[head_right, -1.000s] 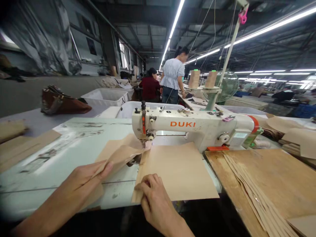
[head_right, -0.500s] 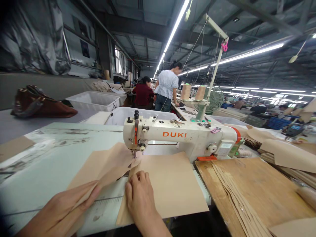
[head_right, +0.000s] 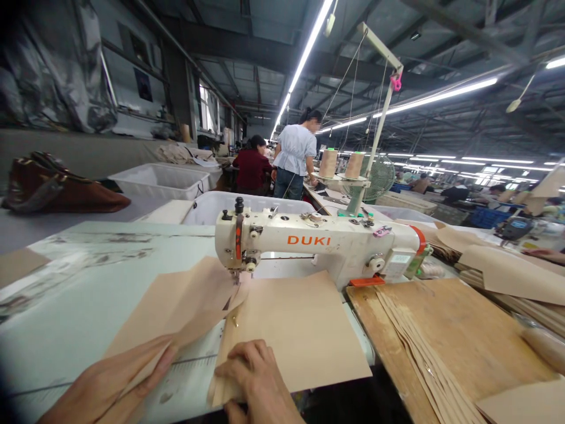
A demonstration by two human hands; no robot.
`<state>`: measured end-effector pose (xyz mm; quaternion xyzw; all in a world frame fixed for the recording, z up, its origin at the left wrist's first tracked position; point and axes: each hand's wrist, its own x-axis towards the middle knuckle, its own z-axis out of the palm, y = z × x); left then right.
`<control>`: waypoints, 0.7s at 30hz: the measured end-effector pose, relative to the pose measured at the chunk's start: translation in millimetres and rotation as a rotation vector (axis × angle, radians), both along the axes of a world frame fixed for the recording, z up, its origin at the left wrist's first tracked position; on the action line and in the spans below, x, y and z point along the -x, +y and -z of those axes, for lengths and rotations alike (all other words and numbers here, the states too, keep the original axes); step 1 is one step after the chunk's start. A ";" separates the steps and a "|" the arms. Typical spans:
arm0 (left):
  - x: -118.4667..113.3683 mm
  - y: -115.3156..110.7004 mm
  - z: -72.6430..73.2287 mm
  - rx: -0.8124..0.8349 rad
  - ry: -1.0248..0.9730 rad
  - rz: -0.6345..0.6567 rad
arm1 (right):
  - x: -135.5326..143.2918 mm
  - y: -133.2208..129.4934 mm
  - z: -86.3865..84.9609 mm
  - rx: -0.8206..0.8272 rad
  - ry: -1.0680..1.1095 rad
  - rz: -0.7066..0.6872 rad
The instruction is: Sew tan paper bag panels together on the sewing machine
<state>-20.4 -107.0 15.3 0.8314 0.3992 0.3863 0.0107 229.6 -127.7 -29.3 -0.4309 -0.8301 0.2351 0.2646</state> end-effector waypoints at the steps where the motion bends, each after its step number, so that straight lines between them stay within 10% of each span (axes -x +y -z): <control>1: -0.9 -0.7 -4.1 -0.010 0.053 0.039 | -0.5 0.5 -0.5 0.008 0.010 -0.002; 11: -7.0 -2.2 -23.0 -0.074 0.065 0.157 | 0.1 -0.6 -6.4 0.005 0.032 -0.012; 21: -16.0 -16.7 -50.3 0.464 -0.050 0.096 | 7.1 -13.4 5.2 -0.182 0.119 0.069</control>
